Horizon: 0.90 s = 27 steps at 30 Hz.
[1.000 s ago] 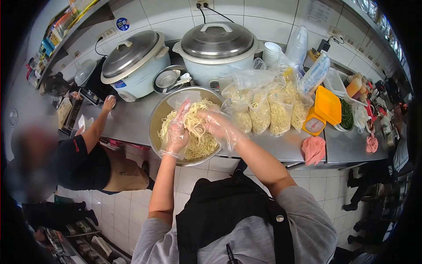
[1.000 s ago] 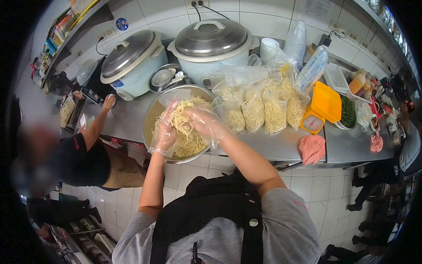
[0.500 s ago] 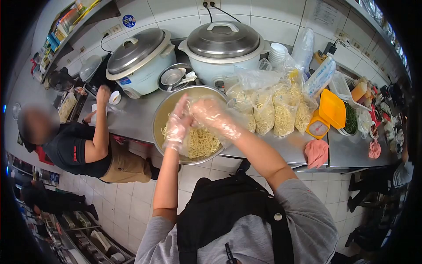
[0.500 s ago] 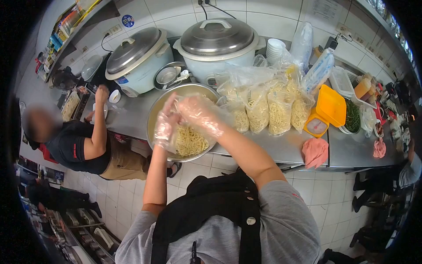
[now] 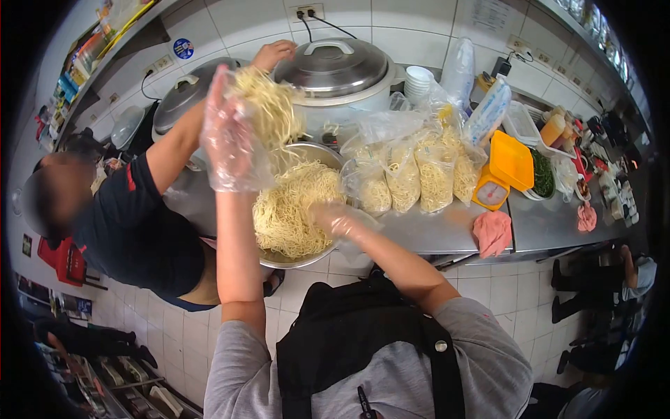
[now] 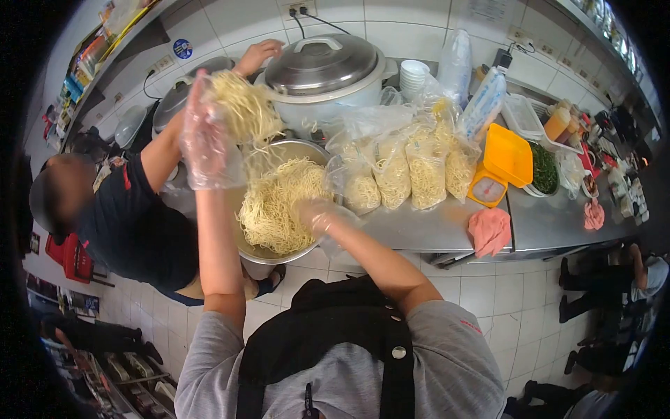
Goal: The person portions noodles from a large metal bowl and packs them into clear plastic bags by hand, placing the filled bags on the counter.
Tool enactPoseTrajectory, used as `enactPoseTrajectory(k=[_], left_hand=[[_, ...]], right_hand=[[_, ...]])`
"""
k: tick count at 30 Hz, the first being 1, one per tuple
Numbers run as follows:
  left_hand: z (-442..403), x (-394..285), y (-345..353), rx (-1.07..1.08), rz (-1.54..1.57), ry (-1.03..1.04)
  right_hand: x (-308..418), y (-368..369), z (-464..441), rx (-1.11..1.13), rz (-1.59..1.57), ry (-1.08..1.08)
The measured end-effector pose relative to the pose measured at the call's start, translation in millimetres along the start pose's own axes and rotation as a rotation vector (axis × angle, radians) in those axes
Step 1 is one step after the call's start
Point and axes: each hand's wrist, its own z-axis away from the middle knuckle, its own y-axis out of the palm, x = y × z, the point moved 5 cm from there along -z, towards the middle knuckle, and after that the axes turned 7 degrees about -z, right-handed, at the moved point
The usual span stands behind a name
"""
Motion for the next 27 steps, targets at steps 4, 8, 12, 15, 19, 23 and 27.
enactPoseTrajectory(k=[4,8,12,15,19,23,27], left_hand=[[-30.6,-29.2,13.0,0.128,0.094,0.083],[-19.6,-27.3,30.5,0.106,0.019,0.030],[4.5,5.2,31.2,-0.036,-0.111,-0.032],[19.0,36.0,25.6,0.002,-0.205,-0.150],[32.2,68.5,13.5,0.083,-0.653,-0.444],[35.7,101.9,-16.2,0.238,-0.819,-0.451],[35.4,99.4,8.3,0.400,-0.719,-0.461]], right_hand=[[-12.2,31.6,-15.8,-0.096,0.032,0.013],[12.5,-37.4,32.5,-0.359,-0.110,-0.148],[2.5,-94.8,75.6,-0.631,-0.381,-0.002],[8.7,-111.1,75.5,-0.933,-0.390,-0.119],[12.6,-118.5,68.6,-0.532,-1.186,-0.151],[3.9,-150.7,53.4,-0.550,-1.065,-0.200],[29.7,-155.6,32.4,-0.900,-0.151,-0.409]])
